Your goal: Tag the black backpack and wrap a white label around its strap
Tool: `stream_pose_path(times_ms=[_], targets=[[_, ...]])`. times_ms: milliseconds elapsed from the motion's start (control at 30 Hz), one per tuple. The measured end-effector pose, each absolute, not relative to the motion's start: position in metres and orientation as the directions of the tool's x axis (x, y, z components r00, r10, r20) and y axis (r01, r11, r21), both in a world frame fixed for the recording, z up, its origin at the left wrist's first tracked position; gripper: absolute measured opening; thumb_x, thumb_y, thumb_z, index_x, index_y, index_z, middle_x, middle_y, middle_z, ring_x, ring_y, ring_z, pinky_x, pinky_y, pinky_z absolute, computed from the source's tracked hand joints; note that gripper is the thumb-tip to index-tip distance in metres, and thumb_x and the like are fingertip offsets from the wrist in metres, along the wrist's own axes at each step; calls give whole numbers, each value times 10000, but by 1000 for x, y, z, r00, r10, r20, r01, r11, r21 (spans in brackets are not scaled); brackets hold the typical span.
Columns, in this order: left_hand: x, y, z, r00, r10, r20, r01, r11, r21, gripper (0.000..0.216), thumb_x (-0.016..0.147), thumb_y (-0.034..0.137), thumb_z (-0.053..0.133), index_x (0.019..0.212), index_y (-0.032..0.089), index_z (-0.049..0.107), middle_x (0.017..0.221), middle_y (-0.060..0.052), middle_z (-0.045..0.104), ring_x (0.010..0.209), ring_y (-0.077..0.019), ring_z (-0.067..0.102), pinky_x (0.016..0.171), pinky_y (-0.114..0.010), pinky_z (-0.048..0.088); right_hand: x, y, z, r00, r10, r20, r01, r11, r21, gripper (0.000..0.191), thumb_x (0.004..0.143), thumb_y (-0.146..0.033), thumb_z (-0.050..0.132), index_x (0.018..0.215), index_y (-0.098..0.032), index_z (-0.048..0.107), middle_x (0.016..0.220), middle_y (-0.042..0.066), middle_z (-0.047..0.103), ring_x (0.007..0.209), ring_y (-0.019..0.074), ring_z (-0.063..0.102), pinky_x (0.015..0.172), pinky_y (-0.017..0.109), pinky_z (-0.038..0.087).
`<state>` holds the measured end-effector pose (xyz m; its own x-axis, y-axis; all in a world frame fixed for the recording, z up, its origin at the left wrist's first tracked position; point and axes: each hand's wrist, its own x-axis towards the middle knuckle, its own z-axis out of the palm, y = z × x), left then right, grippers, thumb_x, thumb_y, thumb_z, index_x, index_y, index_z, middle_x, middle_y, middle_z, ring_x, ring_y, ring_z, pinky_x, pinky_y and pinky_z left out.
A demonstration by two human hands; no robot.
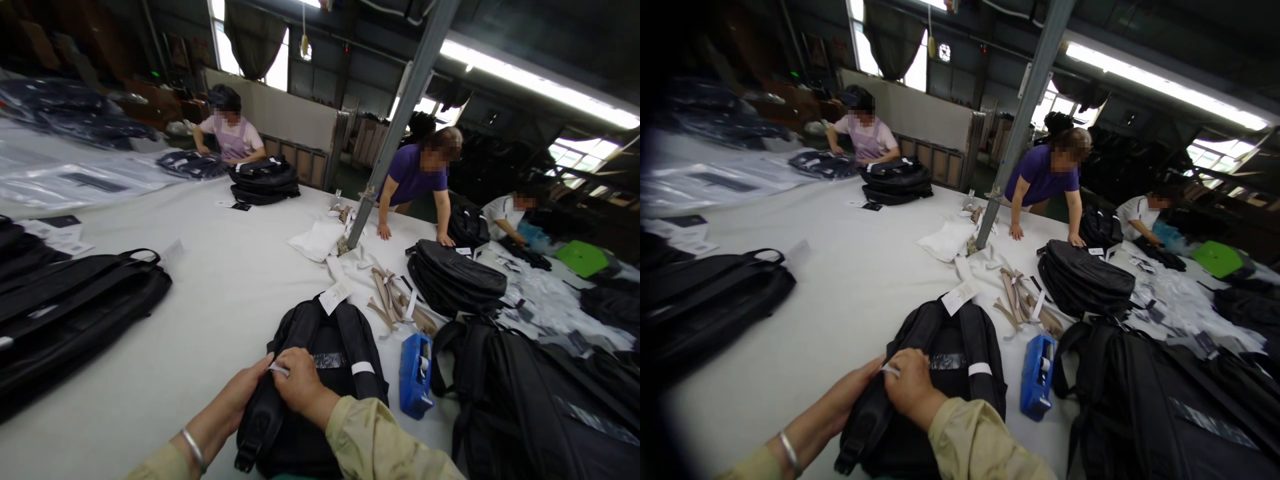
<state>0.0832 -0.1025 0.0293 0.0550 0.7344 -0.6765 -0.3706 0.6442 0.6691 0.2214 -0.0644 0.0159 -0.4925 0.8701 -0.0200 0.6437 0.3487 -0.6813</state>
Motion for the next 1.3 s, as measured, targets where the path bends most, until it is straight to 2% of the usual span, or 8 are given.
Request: stream_pose_path(times_ms=[233, 433, 633, 733, 900, 1000, 1133, 1300], targets=[[92, -101, 29, 68, 668, -741, -379, 704, 600, 252, 742, 380, 736, 703, 141, 667, 595, -109, 703, 594, -273, 678, 588, -373, 578, 219, -68, 13, -416, 909, 27, 629, 309, -714, 222, 752, -116, 592, 926, -192, 707, 1121, 72, 688, 1078, 235, 587, 968, 379, 439], [76, -97, 19, -3, 737, -676, -208, 661, 721, 257, 702, 372, 735, 724, 122, 676, 639, -98, 712, 629, -246, 678, 589, -330, 555, 255, -81, 25, -332, 937, 111, 609, 303, -733, 309, 788, -314, 690, 1086, -231, 692, 1256, 102, 623, 1191, 272, 537, 1038, 437, 408], [75, -97, 18, -79, 789, -609, -3, 611, 792, 398, 610, 496, 748, 721, 119, 686, 634, -88, 711, 673, -263, 669, 614, -337, 520, 254, -101, 27, -74, 848, -526, 386, -462, -799, 363, 901, -453, 532, 695, -169, 624, 636, 45, 605, 565, 160, 554, 572, 290, 460], [83, -98, 26, -101, 810, -577, 82, 585, 807, 448, 601, 554, 723, 727, 126, 688, 635, -81, 712, 676, -263, 656, 616, -340, 503, 239, -98, 30, -60, 768, -637, 275, -601, -750, 349, 852, -492, 594, 716, -171, 597, 625, 30, 576, 516, 152, 521, 473, 268, 392], [89, -101, 35, -131, 844, -520, 233, 536, 811, 419, 681, 554, 620, 703, 141, 687, 649, -81, 713, 663, -245, 631, 600, -329, 476, 239, -95, 30, 92, 909, -406, 427, -404, -809, 255, 746, -383, 701, 854, -165, 622, 848, 87, 666, 825, 232, 644, 742, 334, 514], [89, -101, 32, -130, 834, -536, 204, 552, 809, 378, 690, 523, 610, 717, 152, 681, 648, -76, 712, 658, -248, 638, 597, -330, 484, 245, -99, 26, 40, 985, -168, 543, -163, -824, 452, 664, -365, 762, 1055, -180, 630, 1042, 105, 674, 993, 262, 633, 912, 377, 486], [87, -102, 26, -150, 843, -516, 196, 537, 820, 371, 677, 511, 626, 748, 152, 682, 633, -67, 703, 674, -269, 664, 596, -341, 505, 240, -96, 23, -169, 973, -158, 473, -60, -879, 315, 732, -329, 704, 1026, -216, 695, 996, 64, 721, 933, 215, 662, 863, 315, 492], [88, -104, 27, -161, 858, -488, 219, 513, 830, 435, 678, 580, 618, 700, 151, 683, 606, -66, 688, 696, -286, 680, 611, -351, 531, 234, -91, 22, -118, 982, -148, 435, -83, -896, 193, 761, -304, 687, 915, -198, 732, 915, 53, 736, 873, 197, 665, 814, 295, 493]])
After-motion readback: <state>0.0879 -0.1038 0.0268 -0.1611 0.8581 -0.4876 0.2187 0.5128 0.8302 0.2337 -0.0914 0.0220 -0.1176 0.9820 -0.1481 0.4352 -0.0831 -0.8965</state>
